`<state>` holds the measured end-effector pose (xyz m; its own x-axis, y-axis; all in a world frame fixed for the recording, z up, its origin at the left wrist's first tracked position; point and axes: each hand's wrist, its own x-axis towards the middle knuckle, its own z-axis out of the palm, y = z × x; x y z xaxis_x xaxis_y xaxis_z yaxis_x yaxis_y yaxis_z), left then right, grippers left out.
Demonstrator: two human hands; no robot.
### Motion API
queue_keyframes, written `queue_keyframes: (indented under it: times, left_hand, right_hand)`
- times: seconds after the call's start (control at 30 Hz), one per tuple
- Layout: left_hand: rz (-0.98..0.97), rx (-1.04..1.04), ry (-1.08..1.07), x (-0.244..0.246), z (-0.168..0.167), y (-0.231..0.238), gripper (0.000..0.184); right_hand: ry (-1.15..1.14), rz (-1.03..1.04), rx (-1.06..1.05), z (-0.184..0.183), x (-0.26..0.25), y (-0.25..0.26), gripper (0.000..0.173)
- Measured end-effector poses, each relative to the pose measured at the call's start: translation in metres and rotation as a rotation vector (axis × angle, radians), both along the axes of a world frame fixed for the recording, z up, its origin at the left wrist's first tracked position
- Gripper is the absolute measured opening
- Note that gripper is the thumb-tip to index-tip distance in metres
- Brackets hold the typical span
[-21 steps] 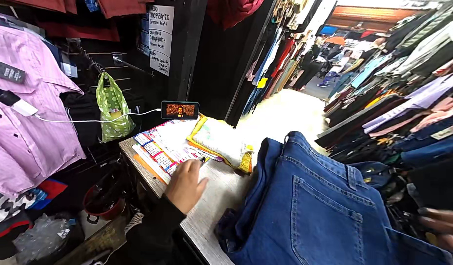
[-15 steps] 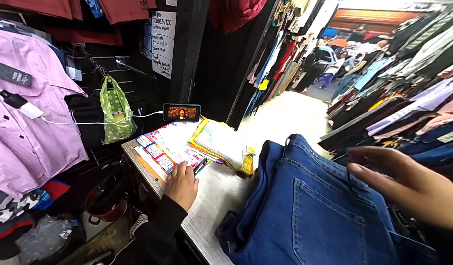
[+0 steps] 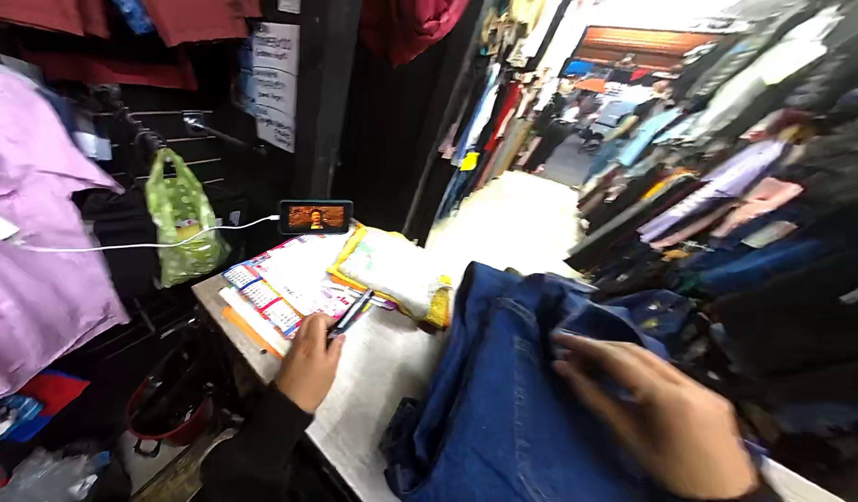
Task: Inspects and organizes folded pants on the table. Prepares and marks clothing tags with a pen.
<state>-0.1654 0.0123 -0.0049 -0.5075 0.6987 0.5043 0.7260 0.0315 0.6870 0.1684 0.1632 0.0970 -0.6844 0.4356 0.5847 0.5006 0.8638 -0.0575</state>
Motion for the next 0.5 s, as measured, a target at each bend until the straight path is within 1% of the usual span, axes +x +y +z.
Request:
queue_keyframes:
  times: [0.03, 0.1, 0.13, 0.17, 0.23, 0.3, 0.37, 0.43, 0.47, 0.5]
  left_hand:
    - [-0.006, 0.031, 0.006, -0.001, -0.005, 0.002, 0.027]
    - [-0.031, 0.054, -0.059, -0.002, -0.015, 0.004, 0.033]
    - [-0.061, 0.076, -0.106, 0.001, -0.014, 0.003, 0.036]
    - [-0.118, 0.123, -0.140, 0.008, -0.007, 0.002, 0.036]
    - [-0.300, 0.225, -0.152, 0.033, 0.025, 0.000, 0.035]
    - [-0.422, 0.233, -0.090, 0.066, 0.065, 0.001, 0.038]
    - [-0.494, 0.184, 0.001, 0.098, 0.102, 0.011, 0.031]
    - [-0.587, 0.094, 0.081, 0.123, 0.129, 0.027, 0.027]
    - [-0.646, 0.024, 0.105, 0.132, 0.138, 0.034, 0.025]
    - [-0.714, -0.048, 0.127, 0.140, 0.144, 0.042, 0.025]
  right_hand:
    - [0.003, -0.007, 0.003, -0.008, 0.000, -0.004, 0.036]
    - [0.002, -0.018, -0.023, -0.017, 0.002, -0.006, 0.037]
    - [0.005, -0.015, -0.036, -0.019, 0.003, -0.006, 0.038]
    - [0.015, -0.004, -0.047, -0.021, 0.003, -0.004, 0.040]
    - [0.036, 0.032, -0.077, -0.021, 0.001, -0.003, 0.047]
    - [0.065, 0.068, -0.121, -0.021, 0.001, -0.004, 0.061]
    - [0.163, 0.094, -0.157, -0.023, 0.002, -0.007, 0.079]
    - [0.289, 0.129, -0.152, -0.025, 0.002, -0.008, 0.098]
    - [0.311, 0.137, -0.117, -0.026, 0.002, -0.008, 0.099]
    - [0.311, 0.129, -0.053, -0.027, 0.002, -0.008, 0.094]
